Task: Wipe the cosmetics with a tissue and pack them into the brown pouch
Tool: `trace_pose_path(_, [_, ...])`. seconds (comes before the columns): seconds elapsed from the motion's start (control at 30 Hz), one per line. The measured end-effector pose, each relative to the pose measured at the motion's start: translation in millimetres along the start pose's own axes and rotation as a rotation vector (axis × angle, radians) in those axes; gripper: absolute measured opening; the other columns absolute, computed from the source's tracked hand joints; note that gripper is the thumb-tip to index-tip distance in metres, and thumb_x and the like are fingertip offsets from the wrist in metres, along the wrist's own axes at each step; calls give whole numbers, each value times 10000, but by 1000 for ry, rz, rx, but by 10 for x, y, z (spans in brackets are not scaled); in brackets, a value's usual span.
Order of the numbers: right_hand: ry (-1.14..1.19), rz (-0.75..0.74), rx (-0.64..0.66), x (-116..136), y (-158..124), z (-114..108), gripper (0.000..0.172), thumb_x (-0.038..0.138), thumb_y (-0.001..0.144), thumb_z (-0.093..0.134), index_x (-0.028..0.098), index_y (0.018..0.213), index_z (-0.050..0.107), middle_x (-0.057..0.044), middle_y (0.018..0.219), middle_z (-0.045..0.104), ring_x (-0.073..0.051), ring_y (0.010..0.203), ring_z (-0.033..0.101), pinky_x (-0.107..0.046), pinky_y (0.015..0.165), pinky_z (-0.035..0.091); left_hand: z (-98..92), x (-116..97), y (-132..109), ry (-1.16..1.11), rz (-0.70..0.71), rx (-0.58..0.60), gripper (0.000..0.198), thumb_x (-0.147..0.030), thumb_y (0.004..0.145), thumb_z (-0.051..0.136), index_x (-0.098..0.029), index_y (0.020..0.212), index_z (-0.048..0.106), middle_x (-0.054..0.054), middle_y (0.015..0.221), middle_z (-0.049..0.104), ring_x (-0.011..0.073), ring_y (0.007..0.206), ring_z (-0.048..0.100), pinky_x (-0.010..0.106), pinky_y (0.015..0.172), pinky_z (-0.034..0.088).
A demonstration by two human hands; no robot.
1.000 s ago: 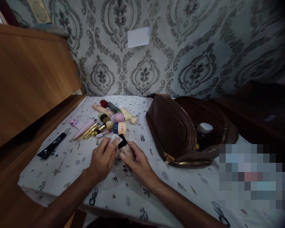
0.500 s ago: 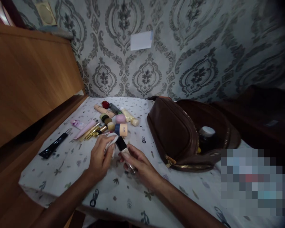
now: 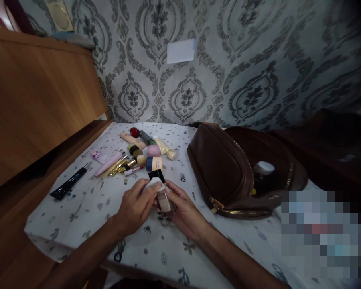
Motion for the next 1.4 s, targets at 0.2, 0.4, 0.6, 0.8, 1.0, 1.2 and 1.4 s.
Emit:
trace_pose_path(0.2, [25,38,61,-48,-2,58,415,472,728,803,189,991,652,-42,813,694,-135,680,612,-210,518,445,-162,226,65,-91,-156,-152,260,-127,961,472,-194,1195,563,46,986,583,170,937,584,290,831,479])
trace_pose_path(0.4, [84,32,24,-40,-3,28,359,443,727,813,145,878,679,-31,718,666,-127,630,592,-219,503,453,-75,305,15,-242,-290,-98,218,-176,972,474,-185,1174,556,54,1040,621,180,990,588,307,871,451])
trace_pose_path(0.6, [84,15,-27,-32,24,-37,359,422,697,840,135,867,707,-35,716,699,-125,642,620,-238,636,494,-58,277,38,-250,-269,-101,222,-173,981,460,-190,1184,551,54,1038,618,173,980,588,299,861,459])
trace_pose_path(0.8, [212,-14,-107,-30,43,-87,313,355,634,880,159,829,734,0,752,712,-117,675,601,-227,648,458,22,124,17,-129,-148,-49,359,-121,974,447,-194,1323,492,72,1071,580,178,995,580,297,860,481])
trace_pose_path(1.0, [266,-16,-160,-1,54,-137,269,302,611,889,157,752,711,30,692,691,-106,631,564,-218,610,444,115,-38,9,-78,-31,46,371,-113,969,457,-179,1331,508,77,1011,573,174,902,583,273,760,502])
trace_pose_path(1.2, [332,-21,-185,31,81,-207,235,274,646,864,158,740,684,37,651,684,-103,575,571,-210,560,457,113,-278,21,-59,157,95,324,-79,960,439,-110,1264,547,97,994,568,172,882,564,263,721,515])
trace_pose_path(1.4, [372,-52,-243,37,120,-338,130,214,751,777,153,750,662,18,642,666,-108,564,584,-213,553,484,153,-468,-13,-47,302,141,328,-50,946,419,-80,1242,556,117,1018,591,189,889,571,284,684,546])
Point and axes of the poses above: each hand's wrist, its own y-axis towards the middle knuckle, its own z-axis out of the palm, x = y × z, the point moved 8 cm from there along y, towards the middle knuckle
